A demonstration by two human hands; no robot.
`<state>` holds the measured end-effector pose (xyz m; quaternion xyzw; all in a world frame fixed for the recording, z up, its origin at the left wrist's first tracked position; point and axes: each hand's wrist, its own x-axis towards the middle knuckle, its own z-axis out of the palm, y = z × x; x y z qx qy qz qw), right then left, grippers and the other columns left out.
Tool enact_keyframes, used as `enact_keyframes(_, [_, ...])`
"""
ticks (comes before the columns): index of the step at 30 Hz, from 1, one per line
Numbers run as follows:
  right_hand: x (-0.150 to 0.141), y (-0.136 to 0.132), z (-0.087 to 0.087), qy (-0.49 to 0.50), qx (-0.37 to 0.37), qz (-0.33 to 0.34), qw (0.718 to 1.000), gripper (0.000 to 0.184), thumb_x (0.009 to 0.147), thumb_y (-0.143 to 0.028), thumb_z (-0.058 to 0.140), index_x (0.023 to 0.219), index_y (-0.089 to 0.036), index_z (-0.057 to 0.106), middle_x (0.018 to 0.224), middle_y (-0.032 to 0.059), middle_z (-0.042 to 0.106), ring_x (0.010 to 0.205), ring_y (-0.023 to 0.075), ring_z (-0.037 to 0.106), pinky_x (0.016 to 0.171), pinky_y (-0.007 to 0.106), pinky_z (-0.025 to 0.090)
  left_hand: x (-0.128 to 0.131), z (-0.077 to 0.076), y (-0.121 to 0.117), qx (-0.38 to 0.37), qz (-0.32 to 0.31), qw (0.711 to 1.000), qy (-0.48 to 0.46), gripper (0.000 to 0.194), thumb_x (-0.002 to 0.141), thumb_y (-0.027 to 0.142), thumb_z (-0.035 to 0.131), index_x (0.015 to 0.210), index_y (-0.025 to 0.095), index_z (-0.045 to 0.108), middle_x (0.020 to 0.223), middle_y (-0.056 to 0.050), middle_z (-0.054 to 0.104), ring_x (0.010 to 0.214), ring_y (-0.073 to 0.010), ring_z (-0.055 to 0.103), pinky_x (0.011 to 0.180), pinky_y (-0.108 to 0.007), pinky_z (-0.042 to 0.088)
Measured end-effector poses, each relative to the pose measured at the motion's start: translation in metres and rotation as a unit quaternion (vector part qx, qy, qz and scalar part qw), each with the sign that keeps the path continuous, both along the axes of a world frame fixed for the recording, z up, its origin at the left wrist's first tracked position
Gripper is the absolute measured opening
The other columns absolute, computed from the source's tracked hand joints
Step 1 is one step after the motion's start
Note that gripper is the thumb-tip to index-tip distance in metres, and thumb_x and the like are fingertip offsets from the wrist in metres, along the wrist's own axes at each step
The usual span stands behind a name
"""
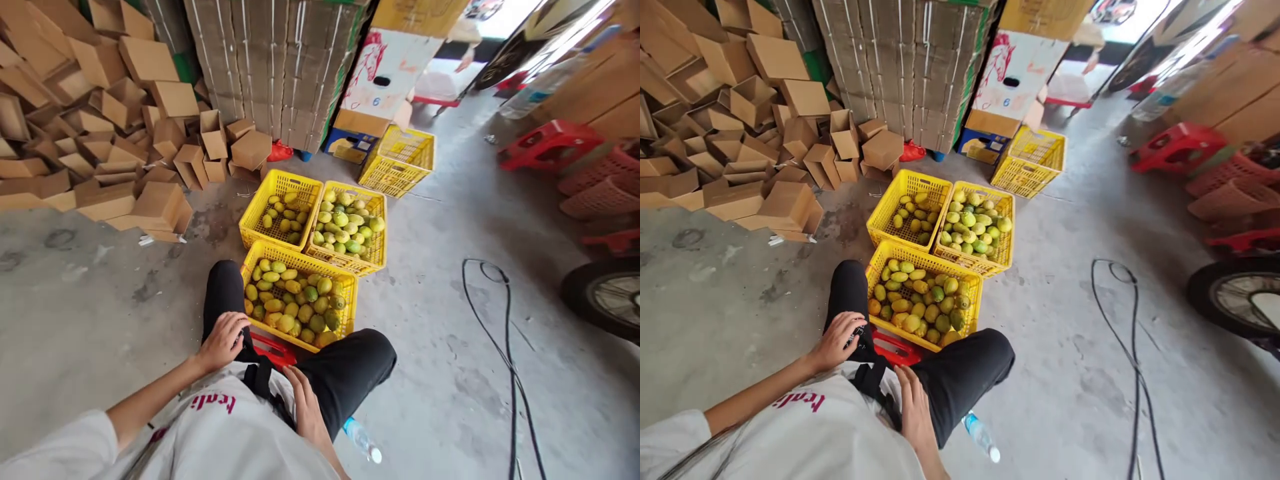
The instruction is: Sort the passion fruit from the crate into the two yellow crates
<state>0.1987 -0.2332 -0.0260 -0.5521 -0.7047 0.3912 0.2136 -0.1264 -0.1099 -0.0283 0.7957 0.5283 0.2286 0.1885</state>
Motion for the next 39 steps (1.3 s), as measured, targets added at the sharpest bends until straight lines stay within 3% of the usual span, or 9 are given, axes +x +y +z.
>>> enact_keyframes(5, [-0.029,0.038,0.019,-0.081,0.042,0.147,0.985,0.104,0.095,-0.009,0.101,0.192,-0.021,0.066,0.184,0.0273,0.074,0.167,0.0483,0.077,0.139,0.064,0.07,-0.028,-0.025,0.011,0.052,0.203,0.978,-0.011,0.034,0.112,0.025,0.062,0.141,0.024,0.08,0.147,-0.021,0.085,0.141,-0.0399,0.085,0.128,-0.066,0.073])
enact_keyframes(8, [-0.051,0.057,0.027,-0.098,0.11,0.231,0.962,0.095,0.102,-0.01,0.098,0.192,-0.015,0.066,0.181,0.0302,0.075,0.161,0.0474,0.079,0.136,0.063,0.071,-0.027,-0.035,0.026,0.048,0.253,0.966,-0.022,0.036,0.11,0.027,0.063,0.143,0.022,0.075,0.151,-0.025,0.081,0.147,-0.0441,0.082,0.138,-0.077,0.064])
enact_keyframes(13, [-0.087,0.063,0.03,-0.101,0.194,0.26,0.94,0.059,0.128,-0.021,0.078,0.186,-0.024,0.074,0.168,0.0229,0.086,0.151,0.0381,0.082,0.136,0.058,0.067,-0.019,-0.033,0.058,0.021,0.324,0.943,-0.069,0.038,0.1,0.02,0.067,0.138,0.025,0.07,0.152,-0.025,0.076,0.155,-0.0436,0.076,0.149,-0.075,0.053])
enact_keyframes(18, [-0.111,0.066,0.035,-0.065,0.173,0.284,0.941,0.064,0.134,-0.028,0.072,0.197,-0.027,0.063,0.179,0.0212,0.08,0.16,0.0369,0.077,0.145,0.059,0.06,-0.015,-0.033,0.114,0.013,0.434,0.893,-0.116,0.05,0.088,0.008,0.066,0.136,0.023,0.064,0.159,-0.028,0.069,0.165,-0.0422,0.067,0.154,-0.067,0.047])
enact_keyframes(25, [-0.066,0.033,0.036,-0.023,0.125,0.212,0.969,0.062,0.134,-0.027,0.061,0.194,-0.011,0.059,0.172,0.0299,0.08,0.161,0.0373,0.077,0.147,0.066,0.058,-0.006,-0.043,0.138,-0.021,0.456,0.886,-0.087,0.054,0.086,0.004,0.066,0.137,0.02,0.064,0.166,-0.031,0.067,0.172,-0.0425,0.065,0.159,-0.061,0.04])
enact_keyframes(27, [-0.059,0.028,0.04,0.001,0.083,0.213,0.974,0.061,0.135,-0.032,0.065,0.193,-0.014,0.061,0.173,0.0286,0.079,0.163,0.0375,0.076,0.15,0.069,0.055,-0.007,-0.043,0.136,-0.032,0.458,0.885,-0.077,0.055,0.086,0.005,0.067,0.138,0.021,0.066,0.168,-0.03,0.069,0.173,-0.0427,0.065,0.16,-0.062,0.038])
enact_keyframes(30, [-0.06,0.028,0.044,0.066,0.019,0.225,0.972,0.036,0.133,-0.028,0.07,0.165,-0.031,0.085,0.165,0.0164,0.086,0.16,0.0345,0.079,0.155,0.07,0.049,-0.009,-0.043,0.134,-0.052,0.455,0.887,-0.067,0.057,0.085,0.007,0.069,0.14,0.021,0.067,0.171,-0.029,0.069,0.177,-0.0429,0.063,0.162,-0.062,0.036])
enact_keyframes(33, [-0.056,0.035,0.044,0.127,-0.083,0.149,0.977,0.031,0.132,-0.022,0.069,0.149,-0.034,0.091,0.148,0.0087,0.092,0.15,0.0307,0.086,0.152,0.059,0.056,-0.01,-0.043,0.133,-0.062,0.45,0.888,-0.065,0.058,0.085,0.008,0.07,0.141,0.021,0.068,0.172,-0.028,0.07,0.178,-0.042,0.062,0.163,-0.061,0.034])
enact_keyframes(39, [-0.025,0.049,0.048,0.079,-0.202,0.042,0.975,0.046,0.127,-0.017,0.053,0.149,-0.03,0.092,0.15,0.0155,0.09,0.156,0.036,0.085,0.13,0.054,0.075,-0.01,-0.049,0.122,-0.056,0.453,0.885,-0.093,0.056,0.085,0.014,0.076,0.14,0.023,0.067,0.169,-0.026,0.072,0.178,-0.0434,0.062,0.164,-0.066,0.034])
